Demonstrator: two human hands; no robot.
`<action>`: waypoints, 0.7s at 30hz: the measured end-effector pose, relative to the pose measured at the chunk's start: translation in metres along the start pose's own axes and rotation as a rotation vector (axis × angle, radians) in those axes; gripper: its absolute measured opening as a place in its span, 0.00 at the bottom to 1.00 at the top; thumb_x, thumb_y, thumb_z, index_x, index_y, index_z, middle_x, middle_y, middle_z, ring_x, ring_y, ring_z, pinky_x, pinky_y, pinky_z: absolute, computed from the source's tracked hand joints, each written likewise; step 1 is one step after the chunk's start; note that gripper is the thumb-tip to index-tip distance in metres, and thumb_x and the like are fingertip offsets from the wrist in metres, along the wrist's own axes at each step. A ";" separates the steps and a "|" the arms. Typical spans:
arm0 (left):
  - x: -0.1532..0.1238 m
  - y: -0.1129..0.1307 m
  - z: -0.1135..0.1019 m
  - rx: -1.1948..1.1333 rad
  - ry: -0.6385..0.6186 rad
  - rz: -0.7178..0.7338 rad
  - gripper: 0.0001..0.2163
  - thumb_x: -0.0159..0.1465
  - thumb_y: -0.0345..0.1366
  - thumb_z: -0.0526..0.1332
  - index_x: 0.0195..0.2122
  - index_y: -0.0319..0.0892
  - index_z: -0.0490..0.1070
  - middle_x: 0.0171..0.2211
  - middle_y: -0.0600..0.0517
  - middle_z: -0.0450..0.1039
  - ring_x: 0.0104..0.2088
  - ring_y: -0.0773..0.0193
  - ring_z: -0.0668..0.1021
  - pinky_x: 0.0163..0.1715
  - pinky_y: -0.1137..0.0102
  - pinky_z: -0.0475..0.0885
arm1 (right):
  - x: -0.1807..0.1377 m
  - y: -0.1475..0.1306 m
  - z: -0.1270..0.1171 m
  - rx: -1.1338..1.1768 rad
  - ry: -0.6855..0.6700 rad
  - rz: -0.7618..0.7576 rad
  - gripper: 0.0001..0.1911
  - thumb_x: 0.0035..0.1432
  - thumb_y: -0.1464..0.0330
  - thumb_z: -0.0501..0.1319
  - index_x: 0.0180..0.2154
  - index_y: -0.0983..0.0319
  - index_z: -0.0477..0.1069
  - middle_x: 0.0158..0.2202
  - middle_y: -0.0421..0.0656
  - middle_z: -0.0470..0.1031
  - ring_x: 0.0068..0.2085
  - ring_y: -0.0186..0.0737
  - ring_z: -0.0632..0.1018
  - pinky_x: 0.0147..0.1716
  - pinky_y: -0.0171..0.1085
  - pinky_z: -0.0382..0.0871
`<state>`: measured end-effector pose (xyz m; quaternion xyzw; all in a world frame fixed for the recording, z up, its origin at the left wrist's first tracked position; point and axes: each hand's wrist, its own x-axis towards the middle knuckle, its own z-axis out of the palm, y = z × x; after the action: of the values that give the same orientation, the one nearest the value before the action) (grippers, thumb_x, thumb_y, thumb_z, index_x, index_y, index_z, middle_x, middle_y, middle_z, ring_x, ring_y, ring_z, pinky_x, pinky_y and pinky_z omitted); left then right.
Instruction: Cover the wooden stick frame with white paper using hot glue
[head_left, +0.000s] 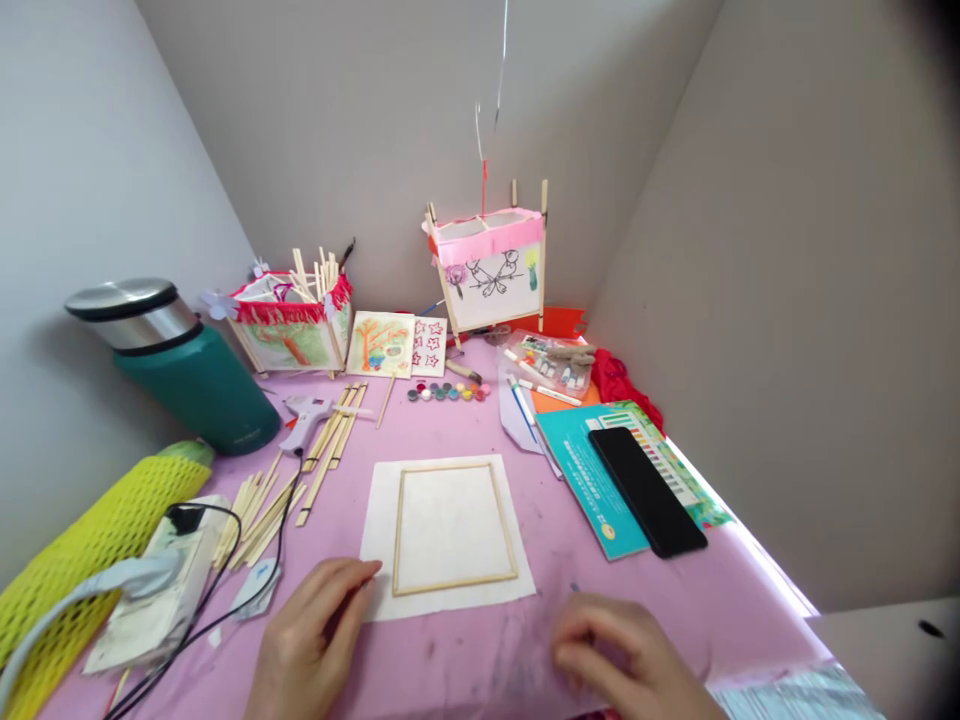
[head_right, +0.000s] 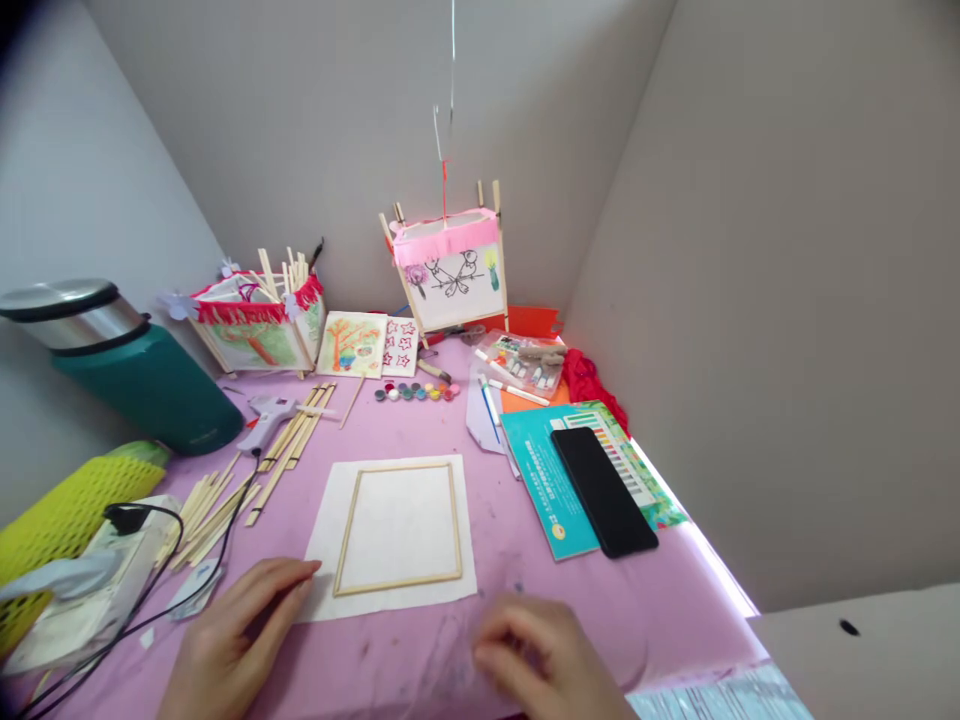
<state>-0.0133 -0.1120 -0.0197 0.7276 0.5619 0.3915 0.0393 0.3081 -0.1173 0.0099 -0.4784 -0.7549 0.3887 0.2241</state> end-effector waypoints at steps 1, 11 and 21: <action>-0.001 0.000 0.000 0.010 -0.007 0.011 0.08 0.65 0.38 0.57 0.40 0.46 0.74 0.37 0.52 0.77 0.38 0.67 0.79 0.39 0.77 0.74 | 0.007 0.002 -0.001 0.008 0.079 -0.025 0.10 0.65 0.68 0.54 0.31 0.60 0.70 0.29 0.40 0.74 0.32 0.36 0.76 0.31 0.33 0.70; -0.003 0.005 -0.005 0.023 -0.194 0.126 0.05 0.64 0.35 0.59 0.39 0.45 0.73 0.36 0.49 0.73 0.37 0.63 0.76 0.38 0.71 0.73 | 0.028 0.029 0.017 -0.324 0.232 -0.260 0.10 0.64 0.72 0.53 0.39 0.60 0.73 0.35 0.45 0.71 0.35 0.38 0.74 0.34 0.36 0.69; -0.005 0.015 -0.006 0.087 -0.289 0.070 0.05 0.61 0.33 0.61 0.38 0.43 0.68 0.38 0.48 0.69 0.40 0.58 0.72 0.39 0.64 0.69 | 0.030 0.032 0.020 -0.342 0.244 -0.231 0.09 0.66 0.72 0.51 0.38 0.60 0.70 0.36 0.44 0.71 0.36 0.39 0.74 0.35 0.37 0.67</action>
<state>-0.0056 -0.1237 -0.0111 0.7967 0.5410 0.2589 0.0744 0.2983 -0.0903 -0.0283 -0.4632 -0.8268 0.1664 0.2723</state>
